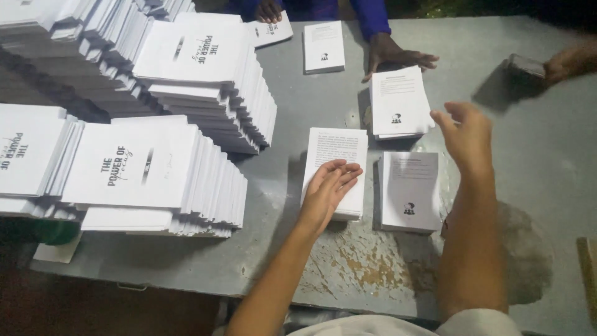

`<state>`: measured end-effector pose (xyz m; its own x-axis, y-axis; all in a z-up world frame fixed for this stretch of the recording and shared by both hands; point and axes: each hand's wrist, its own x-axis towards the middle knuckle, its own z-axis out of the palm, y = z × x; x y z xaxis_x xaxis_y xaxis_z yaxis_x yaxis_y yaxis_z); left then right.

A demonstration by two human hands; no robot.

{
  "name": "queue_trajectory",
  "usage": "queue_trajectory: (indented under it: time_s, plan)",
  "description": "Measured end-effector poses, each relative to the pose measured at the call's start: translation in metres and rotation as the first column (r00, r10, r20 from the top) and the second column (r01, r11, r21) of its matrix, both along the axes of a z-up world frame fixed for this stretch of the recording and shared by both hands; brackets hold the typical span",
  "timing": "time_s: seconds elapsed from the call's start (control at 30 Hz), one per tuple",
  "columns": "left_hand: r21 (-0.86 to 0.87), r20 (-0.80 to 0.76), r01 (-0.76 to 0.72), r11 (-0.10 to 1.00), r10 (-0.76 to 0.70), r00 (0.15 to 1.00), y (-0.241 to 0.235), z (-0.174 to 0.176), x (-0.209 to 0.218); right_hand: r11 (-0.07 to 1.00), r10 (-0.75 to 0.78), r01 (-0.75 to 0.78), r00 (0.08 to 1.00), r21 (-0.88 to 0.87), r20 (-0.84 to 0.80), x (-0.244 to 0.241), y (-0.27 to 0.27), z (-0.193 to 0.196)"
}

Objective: Sorting and stacking small printed booklets on a workbench in a print shop finishing area.

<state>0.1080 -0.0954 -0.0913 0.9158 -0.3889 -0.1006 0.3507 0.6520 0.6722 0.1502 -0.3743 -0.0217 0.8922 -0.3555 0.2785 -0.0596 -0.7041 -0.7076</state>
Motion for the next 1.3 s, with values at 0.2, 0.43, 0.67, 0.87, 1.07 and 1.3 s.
queue_trajectory:
  time_s: [0.2,0.43,0.67,0.87,1.07,1.3]
  plan:
    - [0.040,0.023,0.013,0.999,-0.014,1.000,0.000,0.004,-0.001,0.998,-0.062,0.047,0.937,-0.051,-0.345,0.064,-0.013,-0.037]
    - [0.021,0.030,0.022,1.000,-0.022,0.999,0.003,0.003,-0.002,0.993,-0.096,0.118,0.827,0.004,-0.554,0.104,0.011,-0.021]
    - [0.033,0.036,0.021,0.999,-0.023,0.999,0.001,0.004,-0.001,0.979,-0.074,0.175,0.786,0.107,-0.613,0.078,0.031,0.023]
    - [0.019,0.037,0.031,0.999,-0.031,0.999,0.002,-0.002,0.001,0.944,0.000,0.201,0.794,0.263,-0.607,0.087,0.013,-0.003]
    - [0.024,0.045,0.050,0.998,-0.051,0.998,0.002,-0.002,0.001,0.937,0.045,0.138,0.864,0.322,-0.501,0.086,0.010,-0.022]
    - [0.044,0.063,0.024,0.999,-0.026,0.998,0.000,-0.004,0.000,0.763,0.078,0.209,0.910,0.611,-0.408,0.060,0.017,-0.006]
